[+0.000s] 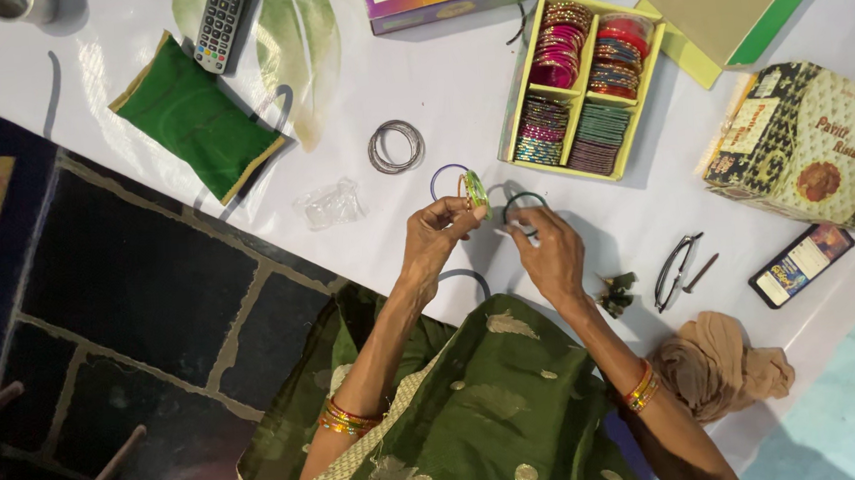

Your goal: The person organizes a collection of bangles on a white table. They pick up loose bangles, sort them by color and type, and place them into a compartmentalized box. The person also handles a cardboard box and a decorative box, eventually emptying the decorative box onto the table and then repacking the bangles into it.

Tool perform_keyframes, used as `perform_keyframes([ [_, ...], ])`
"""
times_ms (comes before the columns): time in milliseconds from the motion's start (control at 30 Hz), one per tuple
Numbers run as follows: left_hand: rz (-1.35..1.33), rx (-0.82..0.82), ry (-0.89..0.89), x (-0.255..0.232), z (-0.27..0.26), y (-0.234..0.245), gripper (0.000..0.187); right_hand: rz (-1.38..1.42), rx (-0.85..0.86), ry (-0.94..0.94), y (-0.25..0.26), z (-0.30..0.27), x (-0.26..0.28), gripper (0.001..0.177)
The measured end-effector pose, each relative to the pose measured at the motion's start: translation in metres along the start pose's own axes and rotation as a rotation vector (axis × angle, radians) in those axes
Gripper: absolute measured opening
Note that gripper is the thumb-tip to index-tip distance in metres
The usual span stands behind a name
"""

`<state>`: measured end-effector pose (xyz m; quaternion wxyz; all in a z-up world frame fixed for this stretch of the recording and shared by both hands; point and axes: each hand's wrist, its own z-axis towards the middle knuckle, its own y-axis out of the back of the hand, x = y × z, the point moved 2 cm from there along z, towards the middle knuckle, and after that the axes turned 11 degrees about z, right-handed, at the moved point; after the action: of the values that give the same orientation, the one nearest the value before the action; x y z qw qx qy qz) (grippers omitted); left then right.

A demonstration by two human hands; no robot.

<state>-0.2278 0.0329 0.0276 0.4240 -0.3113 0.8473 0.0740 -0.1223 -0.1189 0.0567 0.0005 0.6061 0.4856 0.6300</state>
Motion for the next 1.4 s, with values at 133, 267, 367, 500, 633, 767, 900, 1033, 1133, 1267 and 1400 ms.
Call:
perform_keyframes([
  [133,-0.005,-0.023,0.021,-0.003,-0.001,-0.001,0.023,0.386,0.068,-0.041,0.008,0.015,0.013,0.021],
  [267,-0.040,-0.024,0.021,-0.011,-0.002,-0.004,0.024,0.491,0.162,0.017,0.006,0.025,0.016,0.023],
  [367,-0.065,-0.022,0.034,-0.015,-0.002,-0.004,0.024,0.440,0.152,-0.058,0.002,0.029,0.013,0.019],
  [500,-0.083,-0.026,0.023,-0.017,-0.001,-0.004,0.025,0.325,0.168,0.038,0.007,0.037,0.017,0.013],
  [633,-0.047,-0.042,0.026,-0.022,-0.002,-0.003,0.031,0.313,0.119,0.105,0.031,0.057,0.022,0.010],
  [767,0.018,-0.078,0.070,-0.024,-0.004,0.003,0.036,0.310,0.030,0.120,0.072,0.096,0.022,0.009],
  [900,0.054,-0.108,0.105,-0.020,-0.004,0.009,0.038,0.181,0.006,0.139,0.099,0.134,0.019,0.012],
  [1033,0.040,-0.131,0.118,-0.013,-0.003,0.014,0.038,0.143,0.048,0.184,0.109,0.151,0.017,0.016],
  [1133,0.041,-0.150,0.131,-0.010,-0.003,0.017,0.037,0.098,0.096,0.161,0.108,0.159,0.016,0.015],
  [1267,0.027,-0.158,0.118,-0.006,0.001,0.018,0.035,-0.003,0.135,0.238,0.108,0.167,0.019,0.014],
  [1400,0.029,-0.158,0.122,-0.006,0.003,0.017,0.034,-0.135,0.134,0.290,0.107,0.169,0.022,0.012],
])
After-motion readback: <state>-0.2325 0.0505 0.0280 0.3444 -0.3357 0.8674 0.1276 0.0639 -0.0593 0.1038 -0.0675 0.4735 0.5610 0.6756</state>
